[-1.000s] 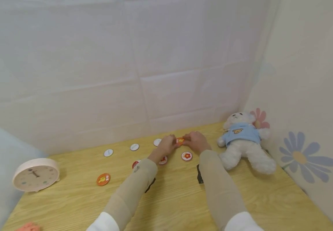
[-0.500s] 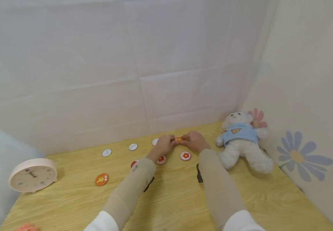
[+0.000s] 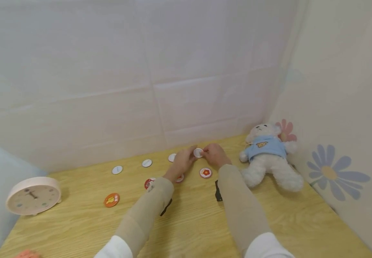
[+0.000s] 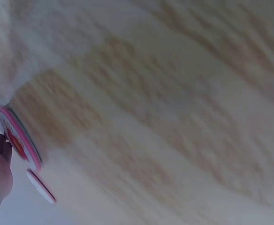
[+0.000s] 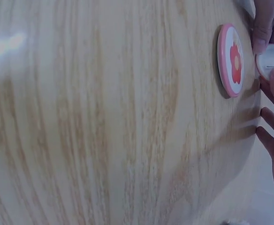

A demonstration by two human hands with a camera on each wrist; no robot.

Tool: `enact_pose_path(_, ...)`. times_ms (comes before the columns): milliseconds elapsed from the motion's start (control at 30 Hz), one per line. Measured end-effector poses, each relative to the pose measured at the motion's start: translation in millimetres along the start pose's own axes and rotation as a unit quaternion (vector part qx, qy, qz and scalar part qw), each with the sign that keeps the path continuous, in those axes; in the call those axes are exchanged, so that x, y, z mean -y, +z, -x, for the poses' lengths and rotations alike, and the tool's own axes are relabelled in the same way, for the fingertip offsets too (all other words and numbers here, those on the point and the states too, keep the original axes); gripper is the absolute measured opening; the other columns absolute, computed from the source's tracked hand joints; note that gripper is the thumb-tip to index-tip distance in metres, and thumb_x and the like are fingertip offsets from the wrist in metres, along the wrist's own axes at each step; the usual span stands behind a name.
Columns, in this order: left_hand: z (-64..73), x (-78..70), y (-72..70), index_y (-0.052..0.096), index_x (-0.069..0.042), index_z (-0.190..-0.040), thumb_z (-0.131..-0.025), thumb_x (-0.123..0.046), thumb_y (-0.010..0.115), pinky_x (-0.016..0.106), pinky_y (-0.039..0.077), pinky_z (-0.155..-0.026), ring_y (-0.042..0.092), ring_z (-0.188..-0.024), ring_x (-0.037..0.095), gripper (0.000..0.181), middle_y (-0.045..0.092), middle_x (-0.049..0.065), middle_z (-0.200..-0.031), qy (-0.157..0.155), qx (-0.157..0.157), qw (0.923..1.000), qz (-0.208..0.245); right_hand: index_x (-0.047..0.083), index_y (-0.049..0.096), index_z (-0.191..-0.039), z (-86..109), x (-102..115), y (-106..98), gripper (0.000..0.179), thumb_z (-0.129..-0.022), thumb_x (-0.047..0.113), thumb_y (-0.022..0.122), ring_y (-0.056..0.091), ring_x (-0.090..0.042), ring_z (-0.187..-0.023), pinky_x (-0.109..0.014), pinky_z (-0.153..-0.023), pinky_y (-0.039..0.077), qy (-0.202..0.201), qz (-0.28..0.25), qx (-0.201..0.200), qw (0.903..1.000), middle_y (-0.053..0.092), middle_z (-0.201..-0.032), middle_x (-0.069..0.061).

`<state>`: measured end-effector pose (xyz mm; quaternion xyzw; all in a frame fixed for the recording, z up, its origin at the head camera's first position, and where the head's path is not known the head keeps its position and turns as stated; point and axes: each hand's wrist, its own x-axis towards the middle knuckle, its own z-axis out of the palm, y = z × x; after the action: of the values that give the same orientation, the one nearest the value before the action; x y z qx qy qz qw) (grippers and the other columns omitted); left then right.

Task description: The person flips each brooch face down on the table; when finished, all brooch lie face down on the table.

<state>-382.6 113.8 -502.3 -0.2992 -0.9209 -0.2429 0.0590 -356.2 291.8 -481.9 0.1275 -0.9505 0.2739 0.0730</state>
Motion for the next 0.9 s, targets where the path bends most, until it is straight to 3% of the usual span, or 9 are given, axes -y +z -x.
enact_pose_path(167, 0.1, -2.3, 2.1, 0.051, -0.011, -0.141, -0.092, -0.027, 0.067, 0.038, 0.056, -0.082, 0.068, -0.098, 0.029, 0.054, 0.070, 0.016, -0.111, -0.006, -0.009, 0.9994, -0.033, -0.004, 0.074, -0.100, -2.9, 5.3, -0.6, 0.020, -0.094, 0.013, 0.066, 0.063, -0.024, -0.083, -0.042, -0.078, 0.052, -0.001, 0.007, 0.006, 1.0000, 0.073, -0.095, -0.014)
enact_pose_path(400, -3.6, -2.7, 6.7, 0.047, -0.010, -0.144, -0.093, -0.032, 0.063, 0.037, 0.055, -0.086, 0.066, -0.105, 0.029, 0.057, 0.067, 0.014, -0.119, -0.033, 0.026, 0.9971, -0.064, 0.001, 0.071, -0.114, -2.0, 0.7, 5.9, 0.025, -0.093, 0.015, 0.068, 0.063, -0.024, -0.091, -0.044, -0.086, 0.051, 0.001, 0.011, 0.007, 0.9999, 0.071, -0.107, -0.014)
enact_pose_path(733, -4.4, -3.0, 6.9, 0.050, -0.006, -0.141, -0.095, -0.033, 0.060, 0.035, 0.054, -0.088, 0.064, -0.108, 0.027, 0.054, 0.066, 0.012, -0.122, -0.031, 0.049, 0.9936, -0.097, -0.001, 0.062, -0.128, 1.9, -2.7, 9.4, 0.042, -0.093, 0.021, 0.069, 0.065, -0.034, -0.102, -0.048, -0.088, 0.051, -0.017, 0.062, 0.004, 0.9979, 0.067, -0.116, -0.018)
enact_pose_path(900, -6.0, -4.8, 6.4, 0.057, -0.006, -0.131, -0.097, -0.032, 0.057, 0.033, 0.054, -0.085, 0.065, -0.104, 0.024, 0.043, 0.067, 0.009, -0.117, -0.014, 0.057, 0.9919, -0.113, 0.000, 0.062, -0.127, 2.1, -2.3, 9.7, 0.042, -0.092, 0.022, 0.069, 0.067, -0.028, -0.090, -0.046, -0.083, 0.053, -0.024, 0.080, 0.000, 0.9965, 0.069, -0.112, -0.017)
